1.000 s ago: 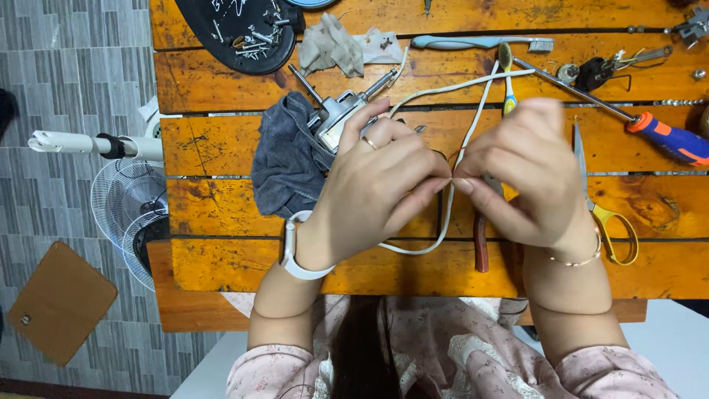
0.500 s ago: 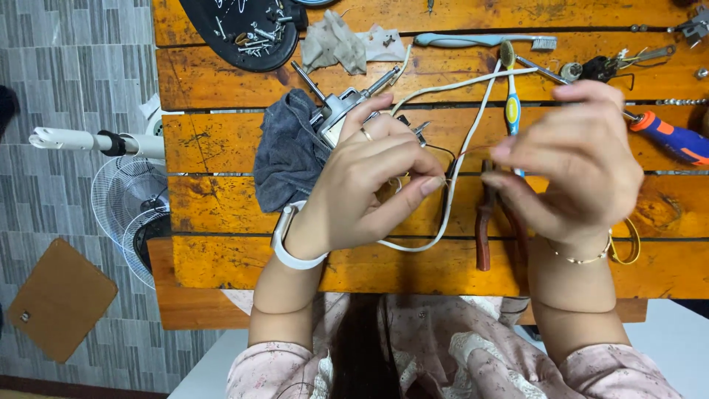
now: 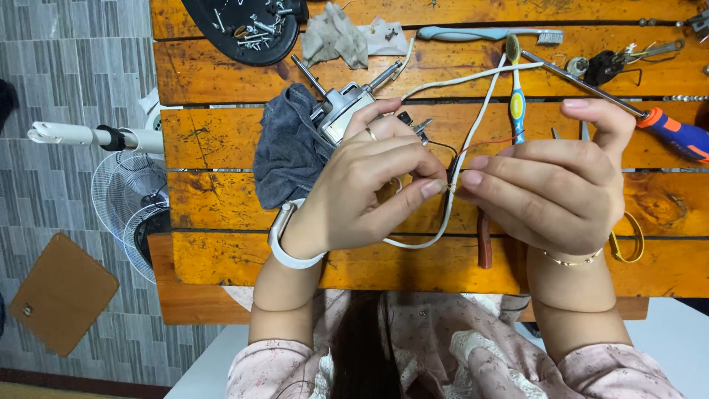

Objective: The person works on a small electrical component, using pliers to strip and twist wires. They then use scissors to cut a wire and continue manipulating the wires by hand, connecting them to the device.

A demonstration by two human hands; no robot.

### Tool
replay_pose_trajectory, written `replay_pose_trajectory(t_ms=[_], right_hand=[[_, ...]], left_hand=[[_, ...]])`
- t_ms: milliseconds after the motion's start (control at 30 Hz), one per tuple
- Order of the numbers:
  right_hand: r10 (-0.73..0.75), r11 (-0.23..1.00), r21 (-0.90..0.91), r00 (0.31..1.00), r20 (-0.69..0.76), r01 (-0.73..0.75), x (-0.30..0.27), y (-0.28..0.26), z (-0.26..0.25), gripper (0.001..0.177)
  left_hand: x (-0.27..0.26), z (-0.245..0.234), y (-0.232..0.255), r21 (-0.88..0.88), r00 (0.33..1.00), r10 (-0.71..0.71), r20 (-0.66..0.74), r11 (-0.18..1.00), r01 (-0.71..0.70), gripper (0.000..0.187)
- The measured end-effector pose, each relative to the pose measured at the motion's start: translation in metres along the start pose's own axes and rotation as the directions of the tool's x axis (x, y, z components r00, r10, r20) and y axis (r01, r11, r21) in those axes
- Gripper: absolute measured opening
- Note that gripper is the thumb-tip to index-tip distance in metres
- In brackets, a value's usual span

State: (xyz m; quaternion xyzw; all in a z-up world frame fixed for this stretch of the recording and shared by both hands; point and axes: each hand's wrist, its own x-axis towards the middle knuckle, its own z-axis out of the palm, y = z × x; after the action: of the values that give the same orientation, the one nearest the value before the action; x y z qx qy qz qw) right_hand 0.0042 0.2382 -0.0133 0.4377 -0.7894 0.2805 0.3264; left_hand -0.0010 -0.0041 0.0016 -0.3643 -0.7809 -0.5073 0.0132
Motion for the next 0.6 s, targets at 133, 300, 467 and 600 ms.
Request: replay_pose_trajectory(t_ms=[133, 300, 467, 600], right_hand=[[-0.011, 1.000, -0.012, 1.000, -0.015, 0.011, 0.005, -0.001, 0.001, 0.015], [-0.066, 0.998, -0.016, 0.998, 0.019, 0.066, 0.004, -0.002, 0.000, 0.018], [0.235, 0.930, 0.224, 0.941, 0.245, -0.291, 0.011, -0.005, 0.000, 0.021], [0.410, 0.530, 0.471, 0.699, 0.586, -0.705, 0.014, -0.006, -0.002, 0.024]], left_hand=[[0.000, 0.000, 0.002, -0.004, 1.000, -0.009, 0.020, 1.000, 0.009, 0.014], [0.001, 0.002, 0.001, -0.010, 1.000, -0.005, 0.018, 1.000, 0.005, 0.013], [0.002, -0.001, -0.005, 0.192, 0.992, 0.101, 0.080, 0.975, -0.114, 0.005], [0.001, -0.003, -0.003, 0.233, 0.981, 0.137, 0.136, 0.958, -0.166, 0.007]])
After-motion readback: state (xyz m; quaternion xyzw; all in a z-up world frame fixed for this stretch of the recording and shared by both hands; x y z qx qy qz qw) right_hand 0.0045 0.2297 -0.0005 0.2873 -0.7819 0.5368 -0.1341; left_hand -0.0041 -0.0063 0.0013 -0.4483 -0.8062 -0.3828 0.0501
